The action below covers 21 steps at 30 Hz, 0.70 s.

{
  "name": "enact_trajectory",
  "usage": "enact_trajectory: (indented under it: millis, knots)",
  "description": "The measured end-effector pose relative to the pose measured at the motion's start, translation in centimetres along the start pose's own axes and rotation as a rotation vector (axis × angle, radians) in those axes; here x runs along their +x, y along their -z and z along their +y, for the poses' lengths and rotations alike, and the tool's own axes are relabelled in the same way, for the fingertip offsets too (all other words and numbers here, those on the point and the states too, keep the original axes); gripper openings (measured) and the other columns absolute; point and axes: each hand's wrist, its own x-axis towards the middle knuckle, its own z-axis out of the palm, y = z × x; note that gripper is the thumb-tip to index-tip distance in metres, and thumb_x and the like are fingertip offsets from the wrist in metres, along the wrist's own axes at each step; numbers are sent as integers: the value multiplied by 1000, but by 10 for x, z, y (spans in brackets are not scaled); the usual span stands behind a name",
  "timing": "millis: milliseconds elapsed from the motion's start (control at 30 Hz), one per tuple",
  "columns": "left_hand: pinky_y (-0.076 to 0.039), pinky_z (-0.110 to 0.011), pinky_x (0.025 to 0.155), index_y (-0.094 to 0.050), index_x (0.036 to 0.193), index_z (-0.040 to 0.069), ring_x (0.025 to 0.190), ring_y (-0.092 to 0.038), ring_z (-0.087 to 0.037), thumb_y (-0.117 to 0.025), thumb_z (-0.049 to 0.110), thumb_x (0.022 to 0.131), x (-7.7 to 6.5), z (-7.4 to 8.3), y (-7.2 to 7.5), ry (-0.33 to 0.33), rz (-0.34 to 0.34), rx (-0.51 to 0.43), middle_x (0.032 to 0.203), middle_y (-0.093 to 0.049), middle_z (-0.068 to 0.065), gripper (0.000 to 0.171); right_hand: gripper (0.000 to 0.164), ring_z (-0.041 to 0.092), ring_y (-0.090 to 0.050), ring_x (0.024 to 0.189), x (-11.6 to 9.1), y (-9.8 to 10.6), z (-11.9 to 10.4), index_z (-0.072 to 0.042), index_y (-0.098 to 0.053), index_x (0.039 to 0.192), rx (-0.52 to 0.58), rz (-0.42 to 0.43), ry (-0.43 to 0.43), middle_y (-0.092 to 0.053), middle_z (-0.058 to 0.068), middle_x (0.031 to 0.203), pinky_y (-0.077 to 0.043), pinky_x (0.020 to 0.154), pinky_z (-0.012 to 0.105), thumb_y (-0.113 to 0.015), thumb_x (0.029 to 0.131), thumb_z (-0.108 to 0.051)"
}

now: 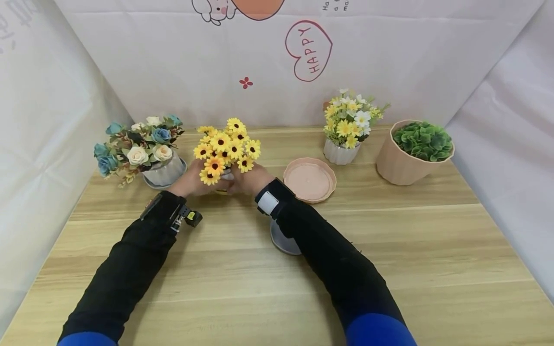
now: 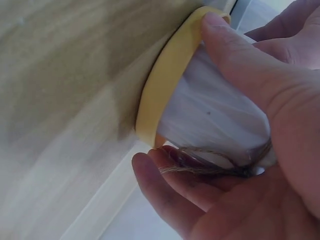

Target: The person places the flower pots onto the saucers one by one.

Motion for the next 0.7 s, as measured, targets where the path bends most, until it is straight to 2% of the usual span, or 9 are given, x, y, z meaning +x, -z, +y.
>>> enact_trajectory:
  millis: [100, 167, 200, 267, 367, 433, 500, 600, 700]
  knots:
    - [-29, -53, 131, -42, 158, -2, 155, -38, -40, -78, 22, 93, 3, -5, 5, 8, 5, -14, 161, -46, -24, 78, 83, 28, -30, 158, 14, 4, -1, -3, -32, 160, -269, -34, -1, -35, 15, 168, -19, 135, 39, -80, 95, -25]
    - [-35, -53, 128, -49, 152, -5, 149, -45, -41, -77, 23, 93, 5, -8, 8, 27, 8, -19, 155, -52, -26, 70, 86, 29, -24, 162, 23, 5, -2, -4, -30, 162, -336, -77, -12, -29, 15, 171, -15, 137, 41, -79, 96, -27]
    - [-36, -53, 127, -50, 150, -5, 148, -46, -40, -77, 23, 93, 6, -9, 9, 38, 10, -32, 154, -53, -26, 69, 85, 29, -23, 162, 26, 6, -2, -5, -30, 162, -338, -91, -32, -29, 14, 172, -14, 137, 41, -78, 96, -27]
    - [-39, -52, 126, -53, 147, -6, 146, -49, -40, -77, 22, 93, 8, -11, 12, 59, 14, -51, 152, -56, -26, 66, 82, 28, -23, 161, 30, 7, -3, -8, -32, 161, -255, -99, -93, -29, 12, 172, -15, 136, 41, -79, 96, -23]
    - [-37, -52, 127, -49, 153, -2, 149, -46, -39, -78, 21, 94, 11, -14, 16, 69, -6, -78, 157, -53, -23, 70, 76, 27, -33, 157, 33, 8, -2, -10, -38, 158, -111, -67, -168, -35, 10, 169, -23, 134, 39, -80, 95, -20]
    - [-34, -53, 129, -46, 156, 1, 152, -42, -40, -78, 22, 94, 13, -15, 19, 88, -18, -86, 160, -48, -23, 73, 75, 27, -35, 155, 35, 9, -3, -11, -40, 157, -70, -53, -194, -36, 10, 169, -27, 133, 39, -80, 95, -21]
    - [-33, -55, 129, -42, 159, 1, 153, -39, -41, -77, 26, 96, 14, -16, 22, 130, -34, -88, 163, -42, -25, 76, 79, 28, -34, 157, 38, 10, -3, -11, -36, 160, -80, -47, -203, -34, 11, 170, -27, 133, 39, -80, 96, -24]
    - [-33, -56, 129, -41, 159, 1, 154, -37, -43, -76, 31, 97, 17, -19, 25, 192, -49, -90, 165, -38, -28, 78, 89, 28, -27, 161, 44, 12, -5, -10, -27, 165, -168, -52, -196, -27, 13, 174, -22, 135, 38, -80, 96, -28]
    - [-32, -56, 129, -40, 161, 3, 156, -35, -42, -75, 33, 98, 21, -22, 28, 206, -61, -94, 167, -37, -26, 77, 85, 29, -30, 160, 50, 14, -6, -7, -32, 163, -209, -44, -204, -31, 14, 172, -25, 134, 38, -80, 96, -28]
